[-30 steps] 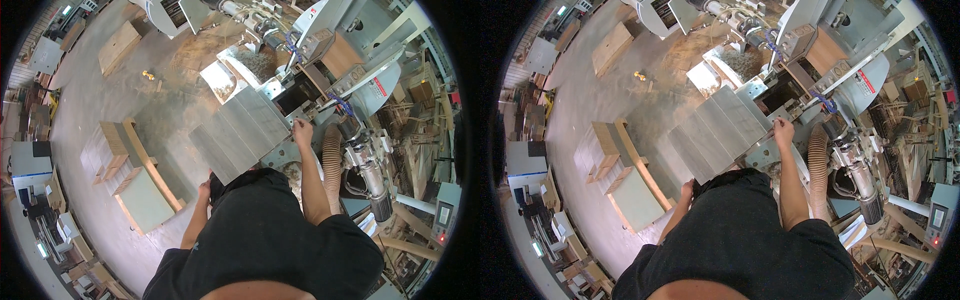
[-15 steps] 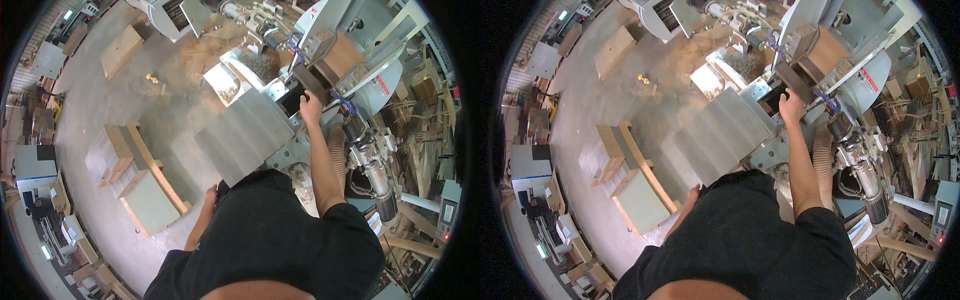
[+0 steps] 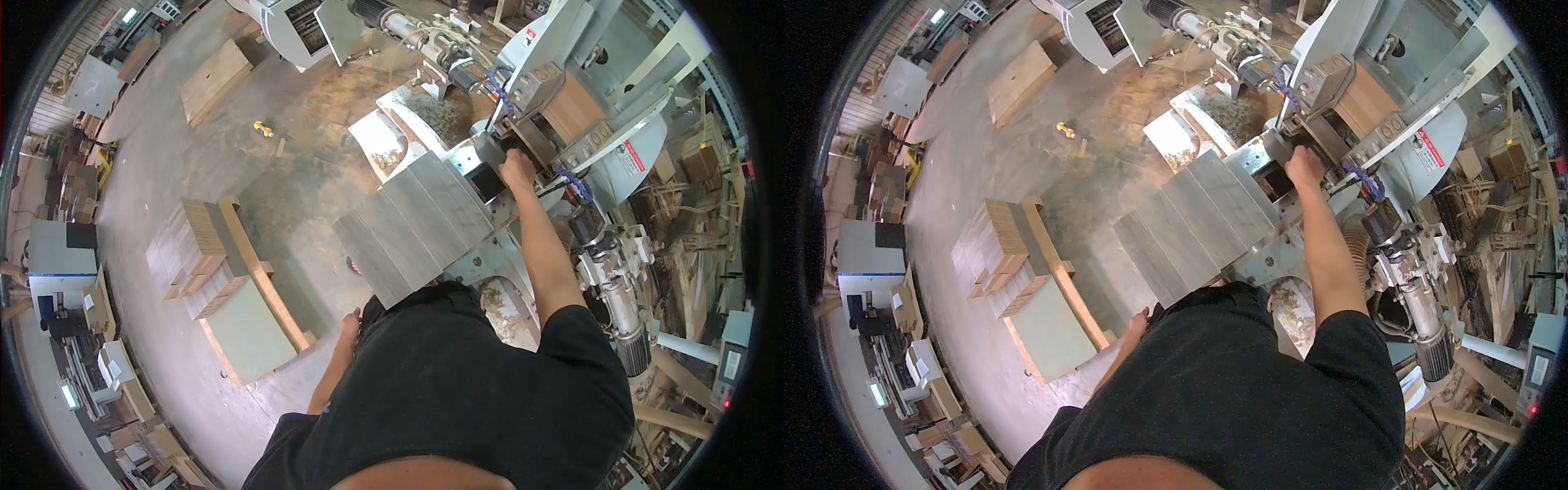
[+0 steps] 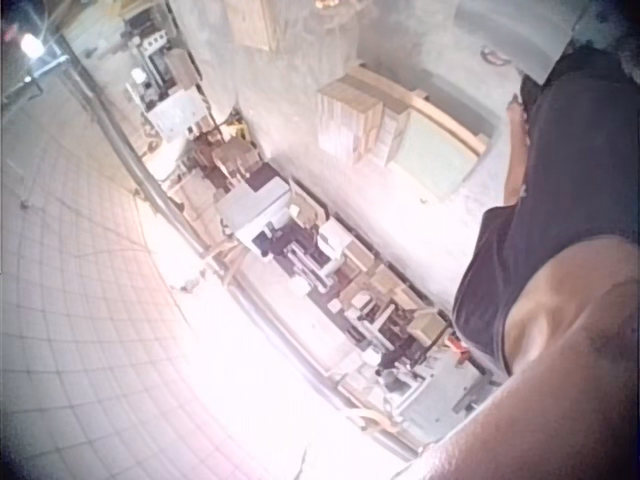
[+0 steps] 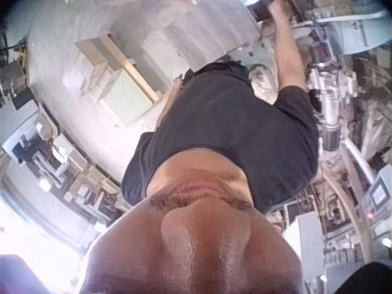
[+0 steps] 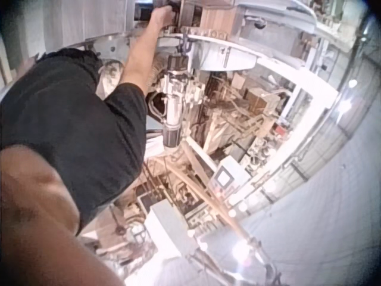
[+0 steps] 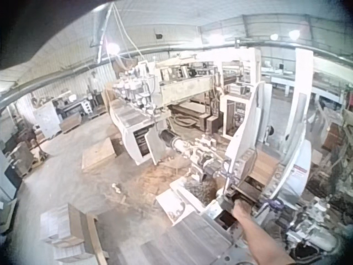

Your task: The person places wooden blocks into a drilling machine one at a time, operates the drill by hand to create multiple holes, and stacks the completed pieces together.

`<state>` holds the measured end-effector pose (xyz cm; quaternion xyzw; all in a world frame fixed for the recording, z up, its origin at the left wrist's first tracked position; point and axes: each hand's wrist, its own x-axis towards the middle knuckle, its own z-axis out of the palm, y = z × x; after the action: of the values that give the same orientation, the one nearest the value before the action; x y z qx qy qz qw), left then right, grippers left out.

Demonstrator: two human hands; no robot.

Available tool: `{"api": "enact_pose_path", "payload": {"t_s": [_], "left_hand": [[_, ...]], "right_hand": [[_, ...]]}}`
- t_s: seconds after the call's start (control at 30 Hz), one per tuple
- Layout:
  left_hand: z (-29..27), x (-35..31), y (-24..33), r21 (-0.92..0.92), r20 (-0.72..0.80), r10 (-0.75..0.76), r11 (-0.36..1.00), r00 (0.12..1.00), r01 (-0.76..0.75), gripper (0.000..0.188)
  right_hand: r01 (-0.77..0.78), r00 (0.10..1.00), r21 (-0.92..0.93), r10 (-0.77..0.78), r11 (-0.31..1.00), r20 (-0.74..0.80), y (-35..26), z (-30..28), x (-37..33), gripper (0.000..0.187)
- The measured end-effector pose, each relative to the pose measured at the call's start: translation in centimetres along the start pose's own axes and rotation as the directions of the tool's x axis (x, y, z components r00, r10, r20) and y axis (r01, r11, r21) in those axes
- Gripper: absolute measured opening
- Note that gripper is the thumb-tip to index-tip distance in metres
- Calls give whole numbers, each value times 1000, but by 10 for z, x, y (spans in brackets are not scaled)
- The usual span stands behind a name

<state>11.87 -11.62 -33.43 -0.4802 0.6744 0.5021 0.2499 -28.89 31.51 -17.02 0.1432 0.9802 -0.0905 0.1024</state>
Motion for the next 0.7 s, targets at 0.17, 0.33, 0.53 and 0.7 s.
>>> {"api": "enact_pose_path", "payload": {"t_s": [0.17,0.33,0.53,0.7], "left_hand": [[3,28,-30,337,0,129,934,992,-122,62],[-2,24,-10,225,94,64,971,994,-84,59],[-1,5,18,-165,60,-53,984,997,62,62],[7,43,-17,-160,97,6,987,995,9,57]], "right_hand": [[227,955,344,-278,911,107,7,3,-4,29],[223,923,437,-333,871,191,-9,45,-24,32],[277,912,491,-387,826,136,-12,65,-49,34],[177,971,606,-239,775,22,2,71,-63,37]]}}
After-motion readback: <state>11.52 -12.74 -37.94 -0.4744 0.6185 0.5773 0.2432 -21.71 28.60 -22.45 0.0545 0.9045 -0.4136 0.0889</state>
